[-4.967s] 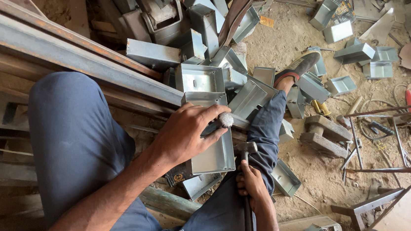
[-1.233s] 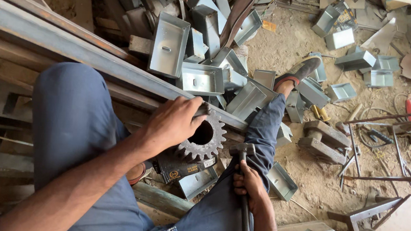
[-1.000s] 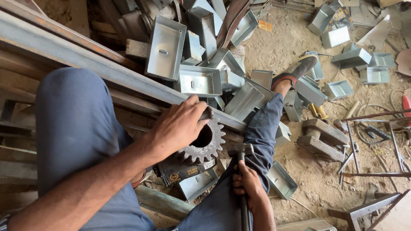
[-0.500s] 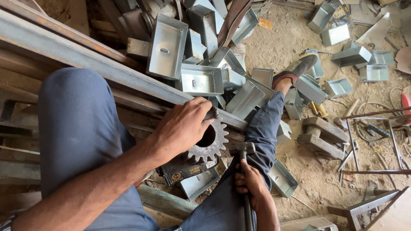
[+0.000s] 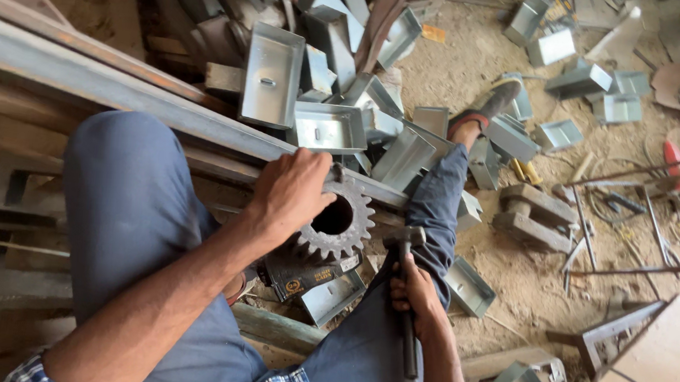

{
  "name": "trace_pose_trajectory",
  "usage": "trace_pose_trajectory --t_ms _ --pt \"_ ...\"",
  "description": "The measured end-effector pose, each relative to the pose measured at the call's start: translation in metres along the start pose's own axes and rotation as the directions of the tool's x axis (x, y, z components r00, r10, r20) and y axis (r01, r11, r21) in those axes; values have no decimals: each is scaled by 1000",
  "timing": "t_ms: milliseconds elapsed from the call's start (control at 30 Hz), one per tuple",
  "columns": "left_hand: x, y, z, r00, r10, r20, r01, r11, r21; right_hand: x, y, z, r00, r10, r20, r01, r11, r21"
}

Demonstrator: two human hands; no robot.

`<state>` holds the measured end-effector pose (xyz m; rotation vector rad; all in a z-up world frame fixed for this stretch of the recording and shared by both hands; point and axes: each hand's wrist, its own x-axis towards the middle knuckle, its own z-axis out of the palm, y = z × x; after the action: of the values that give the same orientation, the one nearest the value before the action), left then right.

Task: The person assembles metal boxes by hammering metal sheets and components against a large gear and other metal parts while sitting on the floor.

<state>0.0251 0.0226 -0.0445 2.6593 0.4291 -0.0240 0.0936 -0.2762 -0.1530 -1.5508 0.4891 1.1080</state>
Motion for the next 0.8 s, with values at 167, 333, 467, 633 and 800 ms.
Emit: trace_pose_trajectory --t_ms 167,333,467,633,800 --pt "3 2 -12 1000 -4 20 4 1000 16 -59 2 2 991 -130 -28 131 989 62" --pt "3 7 -21 997 -28 68 26 999 34 -153 21 -14 918 -227 -324 219 974 -63" --pt "-4 12 -25 1000 31 -1 -31 998 56 -184 67 -51 757 -480 -443 263 845 -465" --pt "-5 15 -35 998 -9 58 5 998 61 -199 146 -90 631 -539 -557 -77 671 -737" --pt "-1 16 -34 998 -31 62 26 997 79 -190 232 -100 614 -464 -639 -132 737 -662"
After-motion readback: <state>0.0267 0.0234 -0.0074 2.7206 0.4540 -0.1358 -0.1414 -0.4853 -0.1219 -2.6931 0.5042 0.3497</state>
